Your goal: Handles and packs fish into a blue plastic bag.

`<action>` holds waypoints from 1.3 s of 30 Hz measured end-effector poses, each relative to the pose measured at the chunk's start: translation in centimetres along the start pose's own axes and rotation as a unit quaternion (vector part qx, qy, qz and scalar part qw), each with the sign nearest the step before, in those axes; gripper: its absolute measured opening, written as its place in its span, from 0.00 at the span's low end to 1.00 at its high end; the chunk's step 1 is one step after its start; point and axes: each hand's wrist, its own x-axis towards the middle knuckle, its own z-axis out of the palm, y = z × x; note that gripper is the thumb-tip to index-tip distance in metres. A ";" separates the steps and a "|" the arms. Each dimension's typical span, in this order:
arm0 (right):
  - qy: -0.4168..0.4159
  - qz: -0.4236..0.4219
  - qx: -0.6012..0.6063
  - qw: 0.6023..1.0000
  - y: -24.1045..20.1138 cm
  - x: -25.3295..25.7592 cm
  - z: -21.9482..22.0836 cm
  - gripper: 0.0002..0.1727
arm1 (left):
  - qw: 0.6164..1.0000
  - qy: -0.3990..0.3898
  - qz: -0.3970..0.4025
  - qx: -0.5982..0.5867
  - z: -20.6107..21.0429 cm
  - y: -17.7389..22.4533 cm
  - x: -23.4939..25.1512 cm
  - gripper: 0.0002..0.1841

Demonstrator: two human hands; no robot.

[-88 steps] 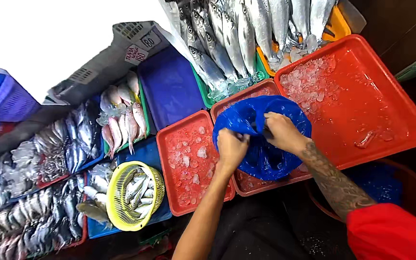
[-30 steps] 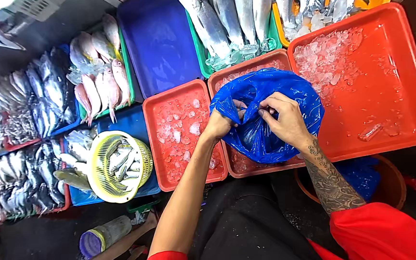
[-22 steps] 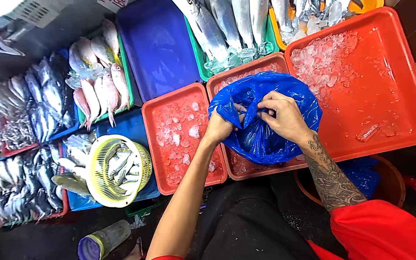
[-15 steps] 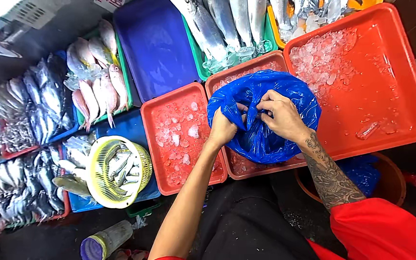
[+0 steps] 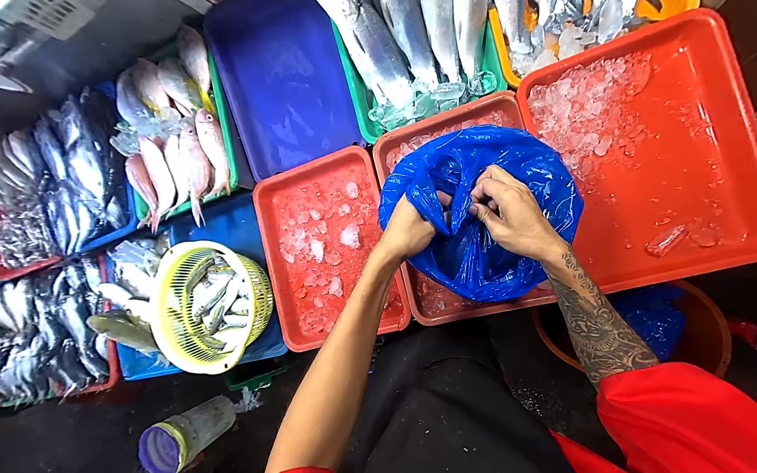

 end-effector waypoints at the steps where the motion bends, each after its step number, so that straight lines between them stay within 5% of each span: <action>1: 0.009 0.001 0.007 1.000 0.1 -0.1 0.2 0.06 | 1.000 -0.010 -0.004 -0.027 -0.2 -0.2 0.0 0.07; 12: 0.020 0.021 0.011 1.000 0.5 -0.1 0.3 0.06 | 1.000 -0.006 -0.008 0.000 0.1 -0.1 0.1 0.08; 20: 0.026 0.022 0.003 0.999 0.8 0.0 0.7 0.06 | 0.995 0.080 0.001 0.053 1.4 -0.3 -0.2 0.09; 29: 0.137 0.034 0.042 0.989 -0.2 -0.5 1.0 0.05 | 0.996 0.074 0.017 0.047 1.2 -1.6 0.4 0.09; 39: 0.174 0.102 -0.094 0.975 -3.6 -3.1 3.3 0.07 | 0.999 0.010 0.013 0.033 0.4 -0.8 0.6 0.06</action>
